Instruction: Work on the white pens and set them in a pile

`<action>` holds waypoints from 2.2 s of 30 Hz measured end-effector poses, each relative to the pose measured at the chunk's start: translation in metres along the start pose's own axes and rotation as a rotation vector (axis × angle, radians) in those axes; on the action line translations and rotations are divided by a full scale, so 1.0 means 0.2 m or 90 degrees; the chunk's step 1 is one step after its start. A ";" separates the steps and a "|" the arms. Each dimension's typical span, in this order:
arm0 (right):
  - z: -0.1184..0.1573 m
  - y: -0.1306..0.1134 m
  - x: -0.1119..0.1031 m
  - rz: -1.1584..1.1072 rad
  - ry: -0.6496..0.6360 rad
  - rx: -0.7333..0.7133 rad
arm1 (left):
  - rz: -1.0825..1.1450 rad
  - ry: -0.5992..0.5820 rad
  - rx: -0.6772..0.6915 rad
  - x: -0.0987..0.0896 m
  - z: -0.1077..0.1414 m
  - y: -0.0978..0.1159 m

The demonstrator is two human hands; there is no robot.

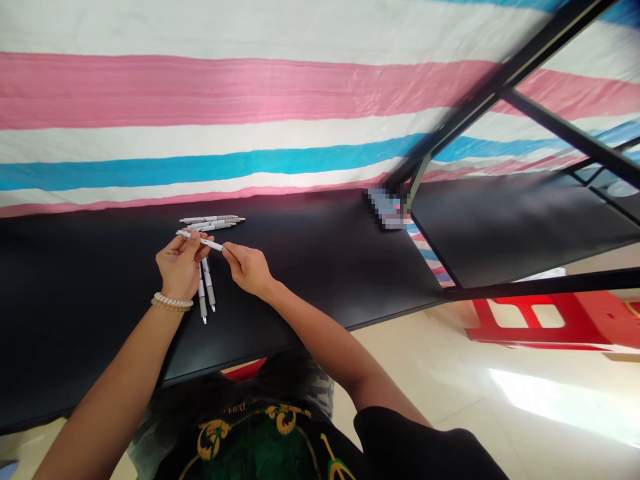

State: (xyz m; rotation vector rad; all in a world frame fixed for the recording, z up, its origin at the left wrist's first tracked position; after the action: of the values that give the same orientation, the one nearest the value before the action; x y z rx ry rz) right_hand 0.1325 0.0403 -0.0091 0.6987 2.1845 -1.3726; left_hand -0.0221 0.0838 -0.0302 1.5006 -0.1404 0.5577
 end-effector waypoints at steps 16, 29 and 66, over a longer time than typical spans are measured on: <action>0.00 -0.01 0.01 0.005 -0.028 -0.018 | -0.017 0.008 -0.016 -0.01 -0.01 -0.01; -0.01 0.00 0.02 0.012 -0.034 -0.013 | -0.014 0.004 -0.031 -0.01 -0.01 -0.01; 0.00 -0.02 0.01 0.022 -0.036 -0.023 | 0.001 0.012 -0.063 -0.01 -0.01 -0.02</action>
State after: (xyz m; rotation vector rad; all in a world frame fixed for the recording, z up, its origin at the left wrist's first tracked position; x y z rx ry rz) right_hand 0.1277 0.0394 -0.0069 0.6728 2.1381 -1.3177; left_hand -0.0238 0.0849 -0.0346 1.3994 -0.1523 0.5586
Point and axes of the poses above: each hand's wrist, its own z-axis away from the middle knuckle, its own x-axis out of the palm, y = z × x, the point moved 9 cm from there along -z, towards the middle knuckle, and after that the axes turned 3 degrees about y, right-handed, at the moved point
